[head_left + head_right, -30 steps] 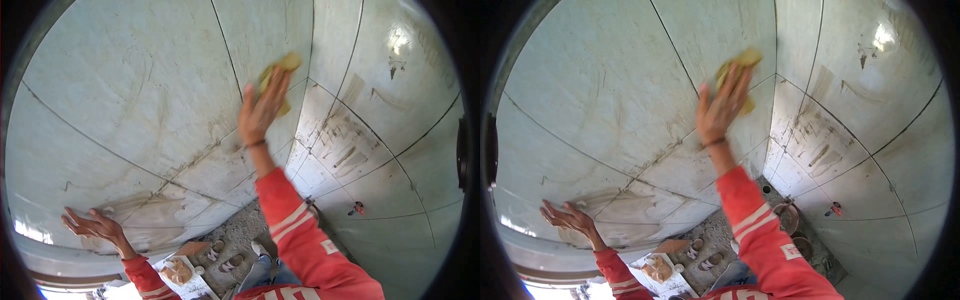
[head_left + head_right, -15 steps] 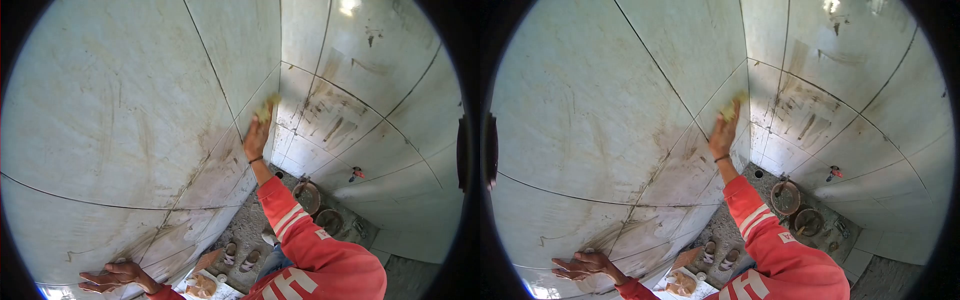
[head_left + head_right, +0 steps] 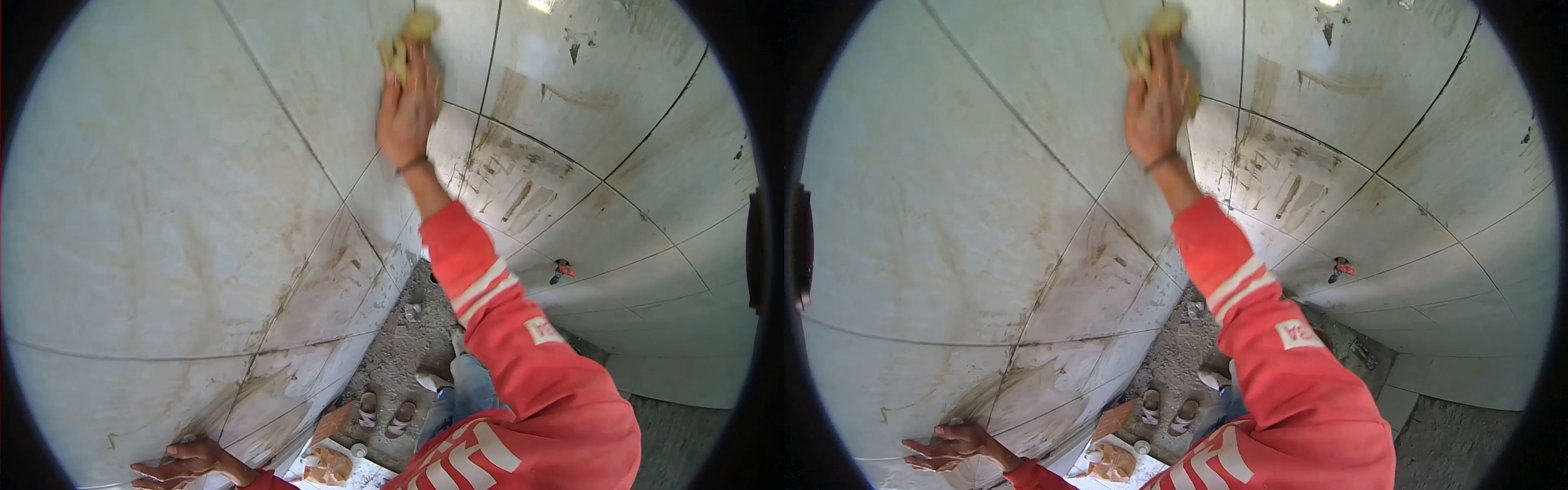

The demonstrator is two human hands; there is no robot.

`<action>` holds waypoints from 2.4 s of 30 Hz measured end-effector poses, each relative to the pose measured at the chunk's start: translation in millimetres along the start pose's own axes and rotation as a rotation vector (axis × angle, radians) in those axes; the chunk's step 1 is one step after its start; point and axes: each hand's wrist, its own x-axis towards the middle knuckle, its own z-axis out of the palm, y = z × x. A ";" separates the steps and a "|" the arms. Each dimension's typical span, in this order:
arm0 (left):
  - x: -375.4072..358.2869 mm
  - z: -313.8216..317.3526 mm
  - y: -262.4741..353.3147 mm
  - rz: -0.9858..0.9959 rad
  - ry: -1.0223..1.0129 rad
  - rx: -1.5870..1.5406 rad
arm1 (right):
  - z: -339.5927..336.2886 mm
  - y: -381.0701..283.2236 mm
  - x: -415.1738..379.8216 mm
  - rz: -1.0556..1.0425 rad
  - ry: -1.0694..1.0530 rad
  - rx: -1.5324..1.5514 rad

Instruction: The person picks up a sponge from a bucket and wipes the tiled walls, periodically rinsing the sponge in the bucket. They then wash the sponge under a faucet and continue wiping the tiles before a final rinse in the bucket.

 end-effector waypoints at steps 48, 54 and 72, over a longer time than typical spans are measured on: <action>7.1 14.2 94.0 -0.492 0.023 0.065 | 12.5 -43.8 219.8 -0.439 -0.217 0.211; 3.0 17.9 91.3 -0.536 0.069 -0.138 | 7.8 -153.6 155.9 -0.268 -0.168 0.421; -180.2 -231.9 -59.2 -1.144 -0.837 -0.665 | -50.2 -334.3 -136.2 -0.517 -0.354 0.380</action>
